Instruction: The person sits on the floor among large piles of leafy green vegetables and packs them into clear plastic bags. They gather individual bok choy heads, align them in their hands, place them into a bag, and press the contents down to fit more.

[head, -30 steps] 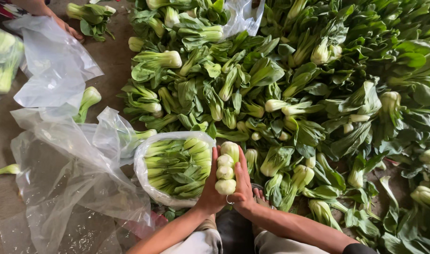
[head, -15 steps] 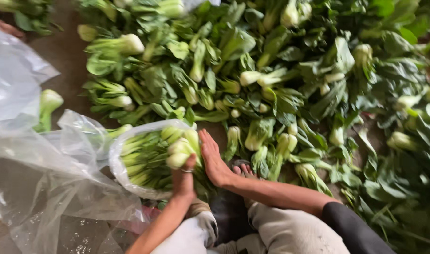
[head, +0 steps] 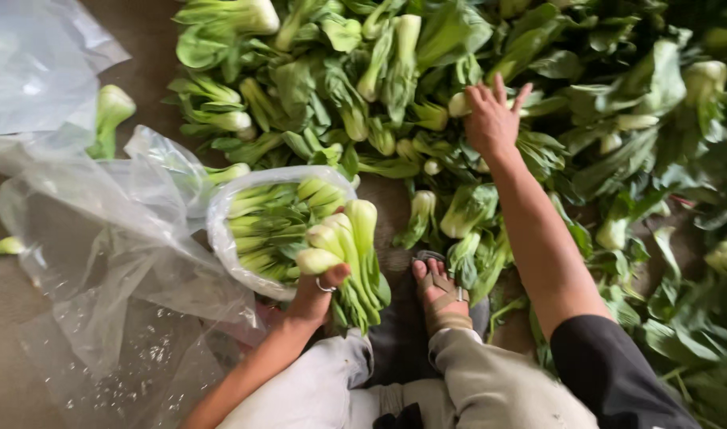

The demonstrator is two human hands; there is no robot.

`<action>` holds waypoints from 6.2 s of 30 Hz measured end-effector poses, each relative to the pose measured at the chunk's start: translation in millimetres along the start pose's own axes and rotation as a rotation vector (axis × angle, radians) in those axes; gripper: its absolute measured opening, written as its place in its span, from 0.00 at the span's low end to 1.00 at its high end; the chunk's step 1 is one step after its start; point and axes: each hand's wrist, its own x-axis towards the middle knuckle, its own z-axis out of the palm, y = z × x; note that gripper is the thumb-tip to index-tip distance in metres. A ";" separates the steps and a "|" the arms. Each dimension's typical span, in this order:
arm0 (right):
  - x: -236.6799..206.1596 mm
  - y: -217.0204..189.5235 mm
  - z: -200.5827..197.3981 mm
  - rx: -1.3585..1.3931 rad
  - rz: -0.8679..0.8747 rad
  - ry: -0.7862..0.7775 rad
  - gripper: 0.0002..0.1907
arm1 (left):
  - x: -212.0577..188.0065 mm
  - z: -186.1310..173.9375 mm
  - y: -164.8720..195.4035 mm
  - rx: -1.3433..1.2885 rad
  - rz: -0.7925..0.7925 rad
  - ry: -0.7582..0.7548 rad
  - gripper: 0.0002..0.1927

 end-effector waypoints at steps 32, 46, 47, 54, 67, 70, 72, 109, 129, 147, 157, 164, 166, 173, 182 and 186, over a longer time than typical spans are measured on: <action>-153.5 -201.5 -49.8 2.368 0.964 -0.275 0.30 | 8.2 33.8 -2.7 0.849 0.525 -0.235 0.66; -152.3 -203.1 -70.8 2.597 0.878 -0.185 0.41 | 30.7 32.4 -17.1 1.000 0.722 -0.246 0.76; -149.5 -202.5 -76.2 2.547 0.877 -0.180 0.42 | 31.0 33.6 -16.7 1.036 0.698 -0.220 0.75; -134.5 -203.0 -106.6 2.611 0.767 -0.279 0.47 | 25.4 48.1 -8.9 1.116 0.590 -0.046 0.72; -61.3 -184.6 40.2 1.238 0.629 -0.757 0.29 | 43.1 -46.8 149.2 1.313 0.231 -0.346 0.59; -33.0 -183.8 44.0 1.016 0.395 -0.934 0.29 | 58.8 -37.8 121.3 2.076 -0.076 -0.280 0.46; -27.8 -182.1 40.3 1.089 0.436 -0.959 0.25 | 67.6 -37.0 95.2 2.130 0.134 -0.226 0.46; -28.4 -212.6 4.2 0.842 0.108 -0.114 0.09 | 88.4 -59.7 31.3 2.338 0.126 -0.143 0.46; -139.7 -193.9 7.1 1.491 0.662 -0.603 0.24 | 52.8 -20.3 11.8 2.491 0.438 -0.066 0.35; -137.8 -206.8 -2.7 1.233 0.446 -0.239 0.11 | 53.1 -29.3 -43.6 2.334 0.441 0.033 0.10; -135.4 -213.1 -17.5 1.284 0.469 -0.306 0.09 | 53.7 -30.9 2.9 1.850 0.174 -0.158 0.27; -137.7 -211.9 -11.8 1.323 0.447 -0.302 0.09 | 109.3 -38.7 44.5 2.180 0.184 0.270 0.29; -137.9 -211.7 -11.9 1.354 0.467 -0.301 0.09 | 127.4 -41.7 53.3 2.165 0.142 0.269 0.35; -142.1 -210.1 -11.2 1.363 0.536 -0.315 0.09 | 149.6 -63.3 74.3 1.892 -0.259 0.100 0.34; -136.6 -207.6 -13.7 1.385 0.509 -0.319 0.09 | 147.0 -72.6 89.5 2.129 0.403 -0.028 0.22; -138.5 -209.0 -12.0 1.353 0.448 -0.335 0.08 | 127.4 -81.3 84.8 1.723 0.323 0.084 0.18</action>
